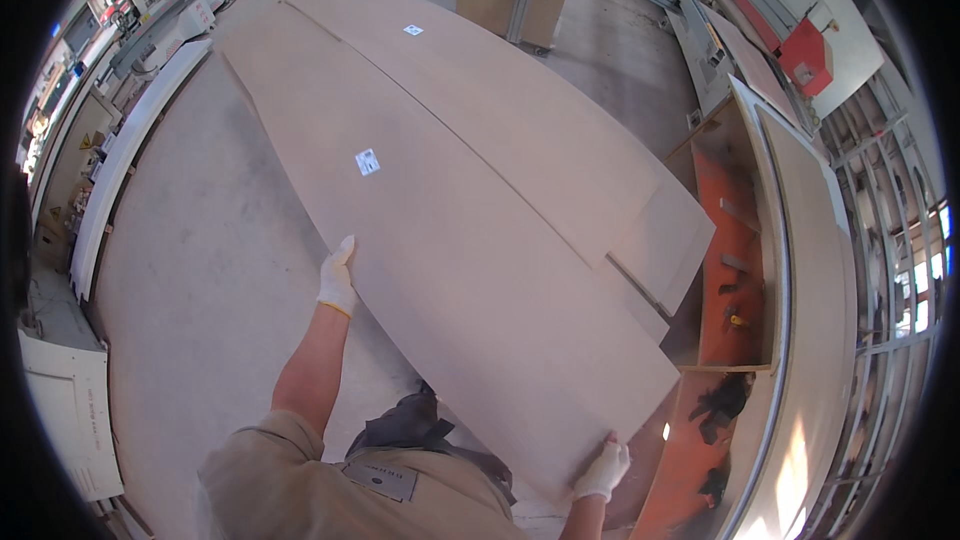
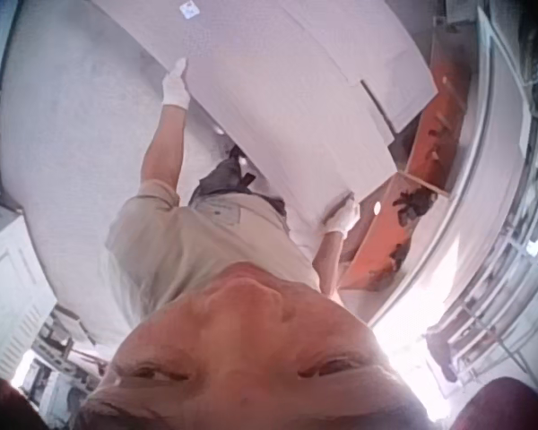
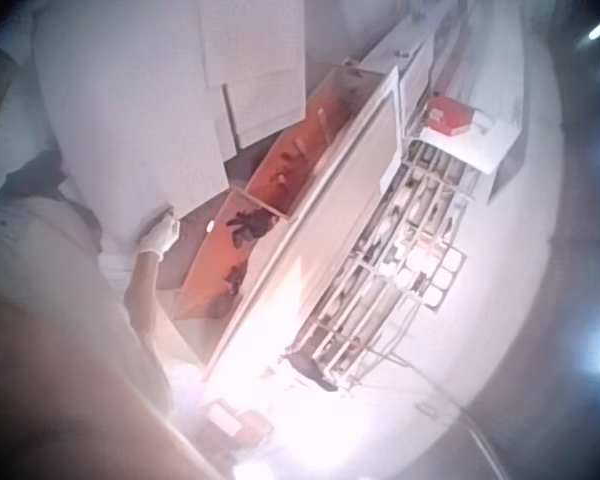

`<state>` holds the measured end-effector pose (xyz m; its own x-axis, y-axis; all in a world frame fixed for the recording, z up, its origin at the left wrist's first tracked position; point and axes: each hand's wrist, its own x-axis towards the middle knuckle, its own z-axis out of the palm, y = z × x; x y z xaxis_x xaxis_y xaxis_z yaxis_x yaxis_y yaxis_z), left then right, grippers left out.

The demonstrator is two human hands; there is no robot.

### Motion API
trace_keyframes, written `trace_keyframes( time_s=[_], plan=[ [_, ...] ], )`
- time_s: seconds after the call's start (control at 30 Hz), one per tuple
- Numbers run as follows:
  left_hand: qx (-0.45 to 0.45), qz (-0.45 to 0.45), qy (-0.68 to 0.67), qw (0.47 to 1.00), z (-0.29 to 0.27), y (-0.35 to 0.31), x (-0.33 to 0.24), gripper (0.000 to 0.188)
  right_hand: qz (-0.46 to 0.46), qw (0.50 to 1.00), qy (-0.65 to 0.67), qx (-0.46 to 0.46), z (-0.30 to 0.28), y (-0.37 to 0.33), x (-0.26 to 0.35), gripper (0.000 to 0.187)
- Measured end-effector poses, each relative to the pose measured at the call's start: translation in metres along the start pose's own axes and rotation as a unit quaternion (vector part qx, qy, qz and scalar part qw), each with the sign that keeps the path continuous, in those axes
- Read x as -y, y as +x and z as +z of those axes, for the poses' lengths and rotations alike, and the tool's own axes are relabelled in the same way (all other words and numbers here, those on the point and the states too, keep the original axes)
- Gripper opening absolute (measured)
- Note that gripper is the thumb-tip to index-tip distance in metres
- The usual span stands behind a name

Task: The person repeatedly picks up large flat boards from a pile and places them onto a workbench. The person handles the boards one at a time, aligning them on the bench surface. Another person is visible in the background working at a separate station.

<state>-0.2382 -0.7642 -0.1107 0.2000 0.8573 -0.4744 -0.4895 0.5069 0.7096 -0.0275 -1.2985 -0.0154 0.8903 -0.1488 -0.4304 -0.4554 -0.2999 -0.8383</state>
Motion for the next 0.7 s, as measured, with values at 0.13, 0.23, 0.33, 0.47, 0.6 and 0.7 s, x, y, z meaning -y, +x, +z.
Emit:
trace_keyframes(
  time_s=[0.13, 0.23, 0.33, 0.47, 0.6, 0.7],
  plan=[
    [0.011, 0.027, 0.060, 0.998, 0.002, 0.020, -0.010, 0.058, -0.038, 0.994, -0.085, 0.054, 0.086, 0.006, 0.019, 0.019],
    [0.033, -0.163, 0.507, 0.845, 0.017, 0.030, -0.051, 0.076, 0.004, 0.972, -0.160, 0.172, 0.143, 0.005, 0.043, 0.023],
    [-0.032, 0.028, 0.748, 0.662, 0.041, 0.009, -0.069, 0.090, 0.011, 0.906, -0.319, 0.277, 0.178, 0.002, 0.065, 0.035],
    [-0.107, 0.055, 0.656, 0.745, 0.018, 0.013, -0.042, 0.091, -0.229, 0.856, -0.395, 0.243, 0.201, -0.010, 0.061, 0.044],
    [-0.162, 0.078, 0.590, 0.787, 0.022, 0.006, 0.005, 0.087, -0.441, 0.695, -0.509, 0.253, 0.223, -0.019, 0.047, 0.055],
    [-0.197, 0.087, 0.578, 0.787, 0.026, 0.022, 0.008, 0.077, -0.464, 0.614, -0.562, 0.304, 0.265, -0.040, 0.030, 0.065]
  ],
)
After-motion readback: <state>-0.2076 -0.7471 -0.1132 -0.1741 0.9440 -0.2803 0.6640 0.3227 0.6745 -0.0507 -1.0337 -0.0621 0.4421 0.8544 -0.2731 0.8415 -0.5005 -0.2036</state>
